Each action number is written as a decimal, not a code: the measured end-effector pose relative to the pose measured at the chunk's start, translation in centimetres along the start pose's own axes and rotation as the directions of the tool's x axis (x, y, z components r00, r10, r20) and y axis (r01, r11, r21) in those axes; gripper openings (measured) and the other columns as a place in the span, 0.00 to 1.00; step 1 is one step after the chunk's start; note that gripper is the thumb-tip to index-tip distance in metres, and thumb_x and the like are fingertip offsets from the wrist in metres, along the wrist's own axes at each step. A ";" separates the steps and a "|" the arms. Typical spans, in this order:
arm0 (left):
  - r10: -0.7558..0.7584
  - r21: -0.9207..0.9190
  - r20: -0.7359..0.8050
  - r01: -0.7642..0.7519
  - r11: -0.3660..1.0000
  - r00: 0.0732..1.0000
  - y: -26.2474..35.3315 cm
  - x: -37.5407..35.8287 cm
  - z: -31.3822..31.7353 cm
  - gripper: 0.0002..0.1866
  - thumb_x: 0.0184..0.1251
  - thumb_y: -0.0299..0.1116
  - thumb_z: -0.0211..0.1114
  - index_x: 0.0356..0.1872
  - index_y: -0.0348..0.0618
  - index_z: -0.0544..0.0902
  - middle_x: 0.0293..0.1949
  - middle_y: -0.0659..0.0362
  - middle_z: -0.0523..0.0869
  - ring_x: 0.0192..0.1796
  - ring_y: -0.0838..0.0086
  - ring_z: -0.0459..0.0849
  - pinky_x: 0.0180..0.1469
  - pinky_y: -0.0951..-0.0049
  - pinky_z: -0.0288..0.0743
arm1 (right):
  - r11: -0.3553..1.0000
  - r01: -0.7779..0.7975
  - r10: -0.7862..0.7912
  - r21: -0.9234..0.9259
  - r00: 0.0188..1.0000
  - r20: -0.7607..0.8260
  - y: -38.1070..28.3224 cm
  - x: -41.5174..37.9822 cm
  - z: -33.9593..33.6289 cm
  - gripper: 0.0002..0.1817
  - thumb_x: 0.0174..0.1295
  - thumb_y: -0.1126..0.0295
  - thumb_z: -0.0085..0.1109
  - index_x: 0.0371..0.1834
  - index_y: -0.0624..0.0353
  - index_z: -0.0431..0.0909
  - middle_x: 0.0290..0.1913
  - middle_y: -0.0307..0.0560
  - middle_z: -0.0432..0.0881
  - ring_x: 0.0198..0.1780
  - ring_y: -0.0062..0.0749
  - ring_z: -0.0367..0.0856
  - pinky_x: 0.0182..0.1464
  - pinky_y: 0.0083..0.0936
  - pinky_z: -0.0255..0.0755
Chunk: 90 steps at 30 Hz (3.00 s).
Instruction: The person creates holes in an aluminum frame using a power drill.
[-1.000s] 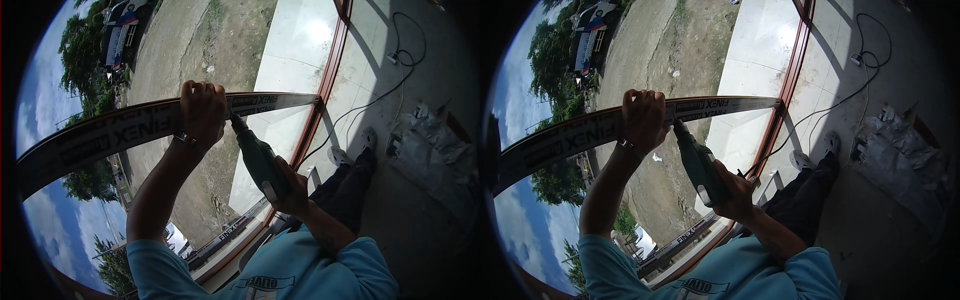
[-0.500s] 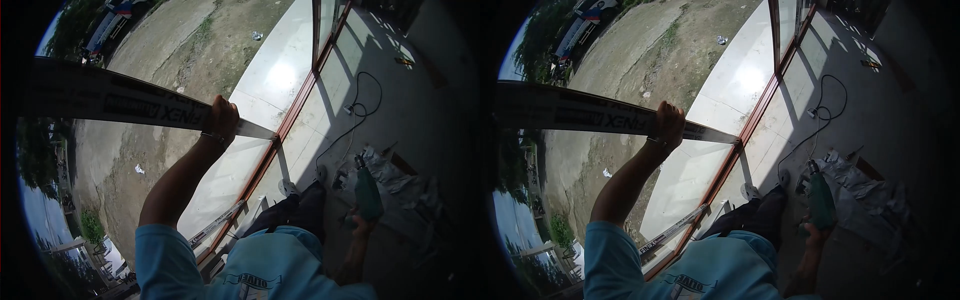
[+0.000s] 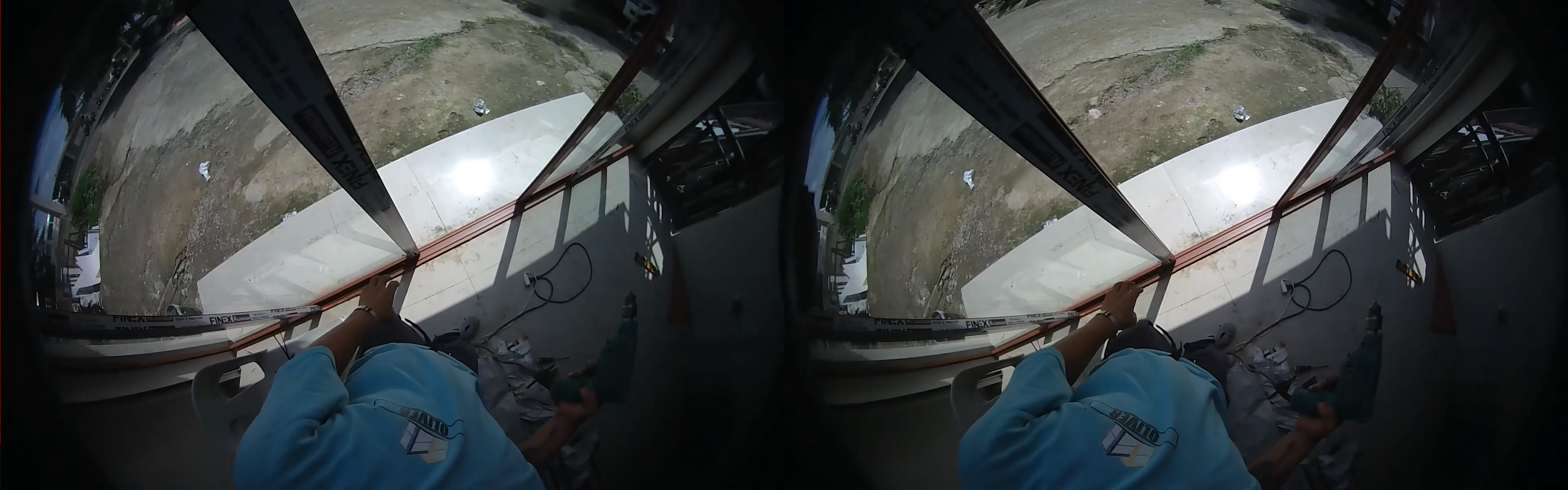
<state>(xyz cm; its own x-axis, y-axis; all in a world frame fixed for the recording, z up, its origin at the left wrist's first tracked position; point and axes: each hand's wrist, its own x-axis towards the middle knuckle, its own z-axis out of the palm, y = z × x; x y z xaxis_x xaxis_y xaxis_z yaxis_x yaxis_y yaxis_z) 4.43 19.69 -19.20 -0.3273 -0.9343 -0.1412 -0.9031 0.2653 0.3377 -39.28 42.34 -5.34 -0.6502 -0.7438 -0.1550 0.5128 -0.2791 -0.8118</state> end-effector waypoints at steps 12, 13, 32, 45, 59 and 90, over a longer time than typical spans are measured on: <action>-0.697 -0.620 0.057 0.573 0.536 0.715 5.3 -3.6 -0.9 0.27 0.63 0.45 0.68 0.57 0.37 0.80 0.48 0.46 0.87 0.51 0.56 0.86 0.56 0.60 0.78 | 0.979 0.180 -0.075 -0.101 0.767 0.637 -4.3 22.9 20.2 0.45 0.39 0.76 0.70 0.68 0.68 0.66 0.53 0.64 0.81 0.46 0.46 0.84 0.48 0.38 0.80; -0.686 -0.691 -0.088 0.452 0.564 0.722 6.9 -1.2 -3.7 0.26 0.63 0.41 0.69 0.59 0.36 0.79 0.46 0.47 0.87 0.51 0.57 0.86 0.55 0.60 0.78 | 0.981 0.170 -0.070 -0.091 0.752 0.655 -3.8 24.3 22.2 0.45 0.39 0.76 0.70 0.68 0.68 0.66 0.53 0.64 0.81 0.46 0.46 0.84 0.48 0.38 0.80; -0.519 -0.594 -0.800 0.280 0.754 -0.301 12.6 19.4 -13.8 0.37 0.52 0.33 0.81 0.62 0.35 0.71 0.59 0.48 0.72 0.61 0.61 0.74 0.59 0.64 0.75 | 0.945 -0.315 0.222 -0.091 0.413 0.883 1.5 34.1 54.6 0.42 0.43 0.73 0.59 0.68 0.73 0.62 0.51 0.67 0.80 0.41 0.45 0.84 0.43 0.35 0.83; -0.302 -0.696 -0.718 0.651 0.304 -0.627 15.1 27.5 -16.8 0.15 0.65 0.30 0.66 0.51 0.34 0.82 0.50 0.46 0.83 0.55 0.53 0.80 0.57 0.58 0.74 | 0.972 -0.065 0.207 -0.224 -0.201 0.957 15.2 50.1 71.5 0.41 0.41 0.68 0.67 0.63 0.74 0.68 0.47 0.63 0.83 0.40 0.42 0.84 0.42 0.32 0.79; -0.160 -0.827 -0.485 0.391 0.404 -0.860 15.5 28.7 -17.5 0.11 0.64 0.27 0.69 0.46 0.38 0.85 0.42 0.51 0.86 0.44 0.59 0.86 0.47 0.65 0.80 | 0.594 0.672 0.804 -0.443 -0.476 0.356 32.3 50.1 70.4 0.33 0.40 0.83 0.61 0.57 0.67 0.74 0.38 0.51 0.83 0.31 0.35 0.83 0.29 0.29 0.77; -0.402 -0.728 -0.599 0.262 0.633 -0.693 14.6 22.5 -13.8 0.09 0.55 0.31 0.75 0.37 0.52 0.86 0.36 0.66 0.86 0.40 0.70 0.84 0.48 0.64 0.72 | -0.213 0.905 0.892 -0.369 0.334 0.304 24.1 50.3 49.2 0.22 0.47 0.74 0.65 0.49 0.67 0.76 0.32 0.51 0.83 0.27 0.35 0.83 0.29 0.32 0.77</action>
<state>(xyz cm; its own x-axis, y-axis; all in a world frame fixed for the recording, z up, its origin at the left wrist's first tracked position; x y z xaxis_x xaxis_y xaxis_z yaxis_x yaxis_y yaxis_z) -12.32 -0.78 -4.58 0.7564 0.3981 0.5191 -0.4548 -0.2504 0.8547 -32.10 -31.67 -5.00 0.4109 -0.6817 -0.6053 -0.9042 -0.3896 -0.1749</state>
